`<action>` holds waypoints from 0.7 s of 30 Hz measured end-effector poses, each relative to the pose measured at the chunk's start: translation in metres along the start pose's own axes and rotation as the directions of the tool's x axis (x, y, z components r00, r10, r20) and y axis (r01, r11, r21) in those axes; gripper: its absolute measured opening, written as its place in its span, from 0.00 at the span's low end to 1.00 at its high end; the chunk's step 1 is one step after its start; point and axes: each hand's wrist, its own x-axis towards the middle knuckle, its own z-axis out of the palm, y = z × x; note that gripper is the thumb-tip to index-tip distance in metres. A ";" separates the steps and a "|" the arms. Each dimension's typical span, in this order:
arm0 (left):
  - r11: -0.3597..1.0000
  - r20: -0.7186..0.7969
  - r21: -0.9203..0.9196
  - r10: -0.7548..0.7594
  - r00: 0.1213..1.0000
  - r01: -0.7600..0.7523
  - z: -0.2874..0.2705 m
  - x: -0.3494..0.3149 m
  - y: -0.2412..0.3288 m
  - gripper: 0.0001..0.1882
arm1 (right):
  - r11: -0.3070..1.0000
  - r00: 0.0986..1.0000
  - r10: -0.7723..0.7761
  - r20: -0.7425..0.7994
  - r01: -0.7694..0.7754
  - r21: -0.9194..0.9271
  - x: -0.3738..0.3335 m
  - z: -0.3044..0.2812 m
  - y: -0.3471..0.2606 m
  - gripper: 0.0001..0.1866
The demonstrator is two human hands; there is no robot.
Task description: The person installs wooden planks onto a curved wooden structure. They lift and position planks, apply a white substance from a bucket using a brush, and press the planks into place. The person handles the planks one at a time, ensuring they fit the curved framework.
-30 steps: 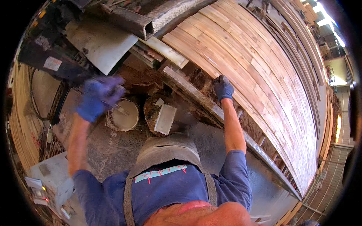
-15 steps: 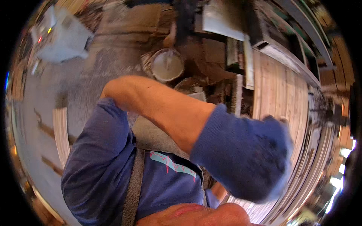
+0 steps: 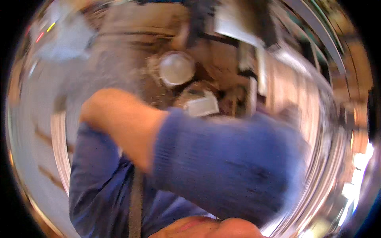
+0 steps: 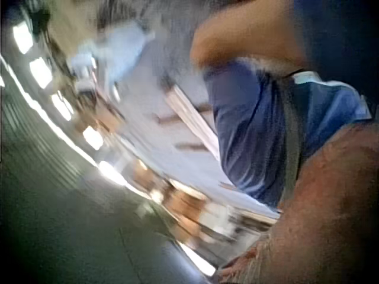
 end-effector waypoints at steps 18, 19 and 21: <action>0.890 0.270 0.293 -0.428 0.863 0.349 -0.004 -0.085 -0.083 0.18 | 0.970 0.904 -0.137 -0.405 0.040 -0.239 -0.096 -0.060 -0.044 0.34; 0.858 0.318 0.354 -0.486 0.814 0.373 0.001 -0.080 -0.078 0.18 | 0.986 0.893 -0.106 -0.437 0.038 -0.164 -0.097 -0.060 -0.033 0.35; 0.855 0.382 0.284 -0.515 0.767 0.433 0.005 -0.071 -0.075 0.19 | 1.000 0.897 -0.010 -0.442 0.006 -0.009 -0.104 -0.077 -0.034 0.39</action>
